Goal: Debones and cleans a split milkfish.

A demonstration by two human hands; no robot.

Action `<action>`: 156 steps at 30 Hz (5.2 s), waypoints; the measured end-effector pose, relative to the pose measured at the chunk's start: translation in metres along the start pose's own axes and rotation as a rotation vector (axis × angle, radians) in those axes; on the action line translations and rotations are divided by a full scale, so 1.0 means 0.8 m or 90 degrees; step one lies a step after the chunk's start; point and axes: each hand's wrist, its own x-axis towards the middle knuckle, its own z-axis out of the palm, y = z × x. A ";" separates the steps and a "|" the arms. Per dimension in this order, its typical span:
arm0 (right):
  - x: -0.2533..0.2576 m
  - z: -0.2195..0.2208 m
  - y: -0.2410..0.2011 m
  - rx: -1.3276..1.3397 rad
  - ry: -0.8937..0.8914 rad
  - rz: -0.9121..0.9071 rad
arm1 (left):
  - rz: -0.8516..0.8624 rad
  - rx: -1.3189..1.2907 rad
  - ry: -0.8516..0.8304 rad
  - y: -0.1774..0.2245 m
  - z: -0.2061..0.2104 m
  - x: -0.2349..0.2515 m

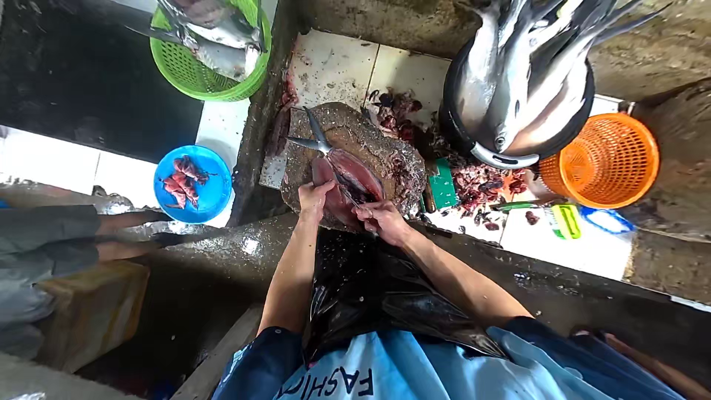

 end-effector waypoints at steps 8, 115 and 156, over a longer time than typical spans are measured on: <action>-0.012 -0.003 -0.003 0.403 -0.037 0.022 | 0.065 0.161 -0.009 -0.007 0.004 -0.007; -0.045 -0.087 -0.003 -0.795 0.042 -0.472 | 0.056 -0.330 -0.151 0.052 0.065 -0.030; -0.150 -0.210 0.003 -0.782 0.192 -0.291 | 0.102 0.416 0.036 0.056 0.070 0.010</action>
